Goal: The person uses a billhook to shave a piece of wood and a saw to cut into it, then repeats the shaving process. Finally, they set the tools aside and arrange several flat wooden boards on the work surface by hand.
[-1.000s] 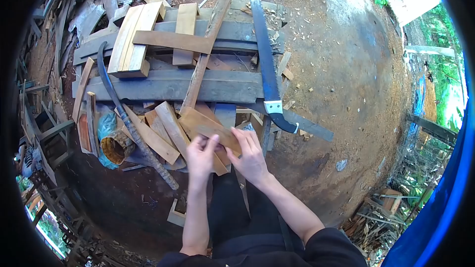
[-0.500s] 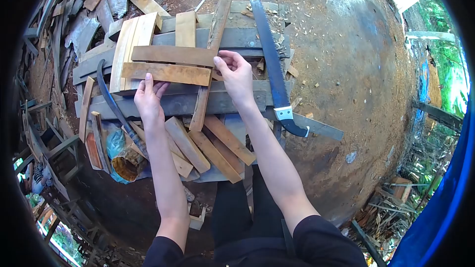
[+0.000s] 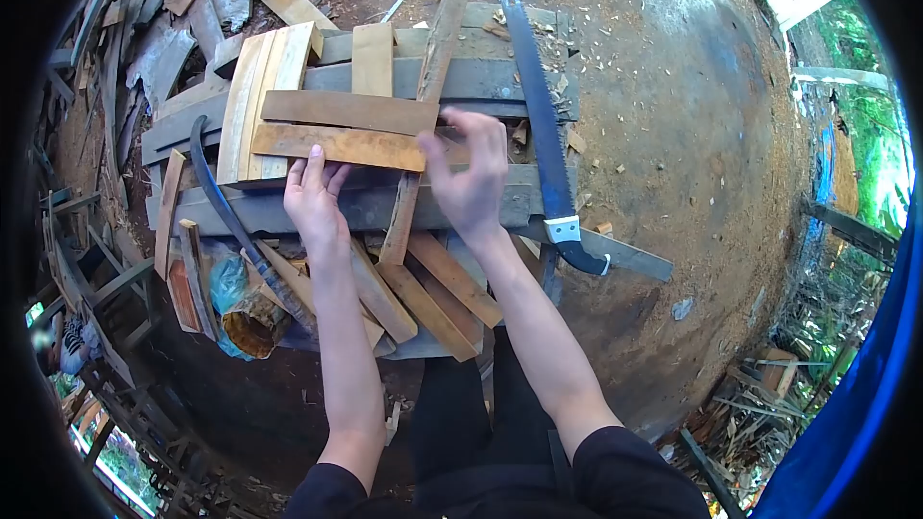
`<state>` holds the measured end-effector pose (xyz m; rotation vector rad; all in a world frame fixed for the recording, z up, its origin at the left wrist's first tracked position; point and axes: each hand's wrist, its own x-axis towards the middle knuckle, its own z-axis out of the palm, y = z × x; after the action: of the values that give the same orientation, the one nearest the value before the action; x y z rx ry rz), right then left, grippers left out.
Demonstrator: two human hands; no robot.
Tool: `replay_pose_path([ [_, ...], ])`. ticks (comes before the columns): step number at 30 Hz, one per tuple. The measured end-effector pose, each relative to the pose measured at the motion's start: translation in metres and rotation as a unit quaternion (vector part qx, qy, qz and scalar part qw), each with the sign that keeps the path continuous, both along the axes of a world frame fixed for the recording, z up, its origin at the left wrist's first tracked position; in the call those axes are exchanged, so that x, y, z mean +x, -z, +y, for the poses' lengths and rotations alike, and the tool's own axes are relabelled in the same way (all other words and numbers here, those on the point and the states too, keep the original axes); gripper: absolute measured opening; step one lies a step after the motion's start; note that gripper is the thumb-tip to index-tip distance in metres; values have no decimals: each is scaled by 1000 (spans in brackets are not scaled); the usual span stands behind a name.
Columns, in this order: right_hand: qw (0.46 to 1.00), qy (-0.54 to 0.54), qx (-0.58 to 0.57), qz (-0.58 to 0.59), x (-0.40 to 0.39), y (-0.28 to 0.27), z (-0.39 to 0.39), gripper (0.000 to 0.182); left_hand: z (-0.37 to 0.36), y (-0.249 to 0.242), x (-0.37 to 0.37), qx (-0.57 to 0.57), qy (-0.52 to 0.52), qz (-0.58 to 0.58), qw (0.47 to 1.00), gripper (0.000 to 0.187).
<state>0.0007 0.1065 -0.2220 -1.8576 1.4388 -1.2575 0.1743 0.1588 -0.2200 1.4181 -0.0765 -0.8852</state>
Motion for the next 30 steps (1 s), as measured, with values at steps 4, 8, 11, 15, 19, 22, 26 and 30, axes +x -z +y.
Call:
replay_pose_path([
  [4, 971, -162, -58, 164, -3, -32, 14, 36, 1, -8, -4, 42, -28, -24, 998, 31],
  [8, 973, -140, -97, 157, -4, -15, 15, 19, -2, -17, -6, 80, -25, -61, 995, 34],
  [11, 981, -137, -58, 128, 1, -22, 11, 18, -3, -14, -9, 9, -23, -23, 999, 34],
  [15, 983, -148, 107, 28, 3, -22, 6, 16, -2, -2, -10, 18, -31, 10, 999, 37],
  [19, 984, -108, 137, -30, 3, -20, 2, 18, -1, 8, -1, -65, 9, 91, 994, 21],
  [22, 976, -7, 194, -100, 2, -15, -4, 26, -1, 16, -2, -62, -11, 94, 994, 14],
  [26, 894, -30, 342, -290, -1, 7, -18, 36, -1, 17, -1, -58, -5, 79, 995, 15],
  [30, 879, -50, 360, -309, -1, 13, -21, 36, -3, 18, 2, -67, 17, 77, 995, 16],
])
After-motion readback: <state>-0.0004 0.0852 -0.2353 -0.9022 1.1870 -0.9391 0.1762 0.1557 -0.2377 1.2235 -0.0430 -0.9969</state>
